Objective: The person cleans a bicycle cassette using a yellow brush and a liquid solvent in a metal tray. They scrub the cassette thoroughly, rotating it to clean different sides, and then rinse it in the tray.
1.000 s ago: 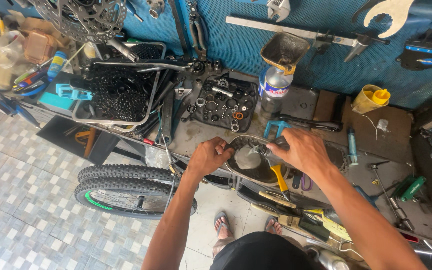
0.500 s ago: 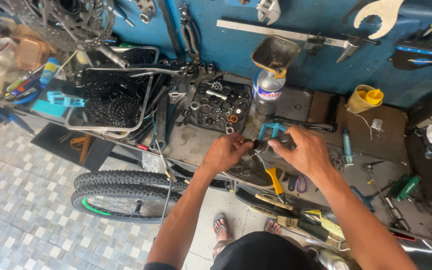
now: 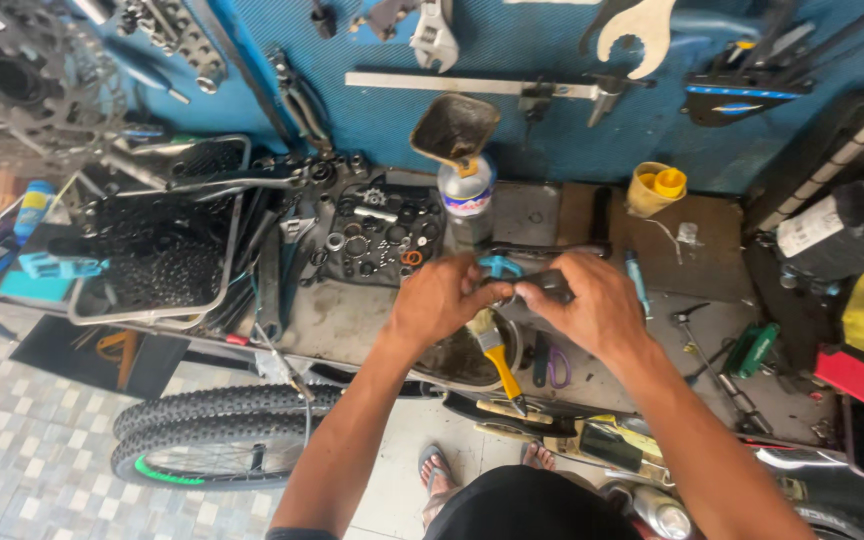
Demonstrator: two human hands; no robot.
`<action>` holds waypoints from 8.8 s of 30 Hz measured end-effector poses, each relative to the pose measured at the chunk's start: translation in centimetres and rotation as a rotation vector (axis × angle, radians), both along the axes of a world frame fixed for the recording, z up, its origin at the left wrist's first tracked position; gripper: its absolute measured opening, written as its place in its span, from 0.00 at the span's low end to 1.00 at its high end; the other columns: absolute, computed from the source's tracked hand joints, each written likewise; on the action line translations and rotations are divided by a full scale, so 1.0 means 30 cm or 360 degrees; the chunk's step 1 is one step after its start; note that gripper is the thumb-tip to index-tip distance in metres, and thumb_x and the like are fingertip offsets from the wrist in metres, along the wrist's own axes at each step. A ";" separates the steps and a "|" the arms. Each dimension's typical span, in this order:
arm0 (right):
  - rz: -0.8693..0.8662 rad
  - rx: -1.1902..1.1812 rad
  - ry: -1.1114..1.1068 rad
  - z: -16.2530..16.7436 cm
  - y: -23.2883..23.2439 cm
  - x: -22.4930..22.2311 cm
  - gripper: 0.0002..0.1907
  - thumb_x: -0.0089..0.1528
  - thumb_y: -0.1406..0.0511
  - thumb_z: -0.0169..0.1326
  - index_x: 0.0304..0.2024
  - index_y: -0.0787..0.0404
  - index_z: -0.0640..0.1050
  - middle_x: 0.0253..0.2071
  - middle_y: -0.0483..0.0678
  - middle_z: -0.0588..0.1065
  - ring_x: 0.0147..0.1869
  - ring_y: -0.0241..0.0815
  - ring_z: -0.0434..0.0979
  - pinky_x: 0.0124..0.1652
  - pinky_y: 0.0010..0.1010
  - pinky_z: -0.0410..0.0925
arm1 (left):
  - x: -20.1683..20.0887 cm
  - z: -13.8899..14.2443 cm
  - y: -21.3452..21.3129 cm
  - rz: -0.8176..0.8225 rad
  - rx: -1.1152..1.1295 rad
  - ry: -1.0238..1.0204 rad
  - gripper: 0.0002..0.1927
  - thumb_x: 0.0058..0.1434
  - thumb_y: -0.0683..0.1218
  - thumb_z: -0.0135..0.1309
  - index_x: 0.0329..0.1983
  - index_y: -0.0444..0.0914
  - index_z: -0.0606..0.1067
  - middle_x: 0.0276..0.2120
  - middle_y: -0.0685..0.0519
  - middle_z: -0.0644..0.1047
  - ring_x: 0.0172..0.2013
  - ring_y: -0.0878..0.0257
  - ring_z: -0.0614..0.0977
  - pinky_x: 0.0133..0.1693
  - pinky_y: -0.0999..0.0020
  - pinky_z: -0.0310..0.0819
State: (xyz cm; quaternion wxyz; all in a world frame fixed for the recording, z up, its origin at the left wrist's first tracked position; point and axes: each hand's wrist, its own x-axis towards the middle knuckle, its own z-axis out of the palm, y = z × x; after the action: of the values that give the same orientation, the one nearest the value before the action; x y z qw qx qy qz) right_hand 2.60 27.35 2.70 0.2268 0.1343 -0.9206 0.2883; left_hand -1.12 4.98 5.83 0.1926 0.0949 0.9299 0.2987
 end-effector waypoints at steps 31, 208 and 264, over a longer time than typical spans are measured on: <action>-0.0162 -0.0795 -0.0227 -0.088 0.081 -0.481 0.27 0.66 0.49 0.57 0.55 0.65 0.74 0.47 0.59 0.79 0.52 0.51 0.79 0.50 0.39 0.70 | 0.153 -0.274 0.066 -0.0041 0.0582 0.0619 0.19 0.60 0.47 0.62 0.55 0.41 0.77 0.50 0.46 0.78 0.45 0.48 0.82 0.45 0.56 0.78; 0.0344 -0.0140 -0.0761 -0.443 -0.139 0.022 0.10 0.60 0.64 0.59 0.45 0.53 0.80 0.44 0.45 0.81 0.43 0.42 0.83 0.41 0.33 0.76 | 0.079 -0.543 -0.162 0.0024 -0.0039 0.0855 0.08 0.58 0.39 0.59 0.39 0.40 0.73 0.35 0.45 0.79 0.43 0.44 0.79 0.46 0.49 0.75; 0.0299 -0.0668 -0.0072 0.458 0.486 0.014 0.06 0.71 0.67 0.59 0.44 0.63 0.76 0.34 0.42 0.75 0.37 0.30 0.71 0.36 0.24 0.66 | -0.123 -0.263 0.619 -0.0999 0.0815 0.0070 0.32 0.57 0.57 0.66 0.62 0.42 0.74 0.59 0.45 0.78 0.61 0.50 0.78 0.62 0.58 0.71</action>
State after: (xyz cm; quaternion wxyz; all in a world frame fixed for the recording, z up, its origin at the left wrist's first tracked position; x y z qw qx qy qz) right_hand 3.01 41.92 16.45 0.2014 0.1628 -0.8287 0.4961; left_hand -4.82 23.54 -2.06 0.2248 0.4255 0.7551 0.4452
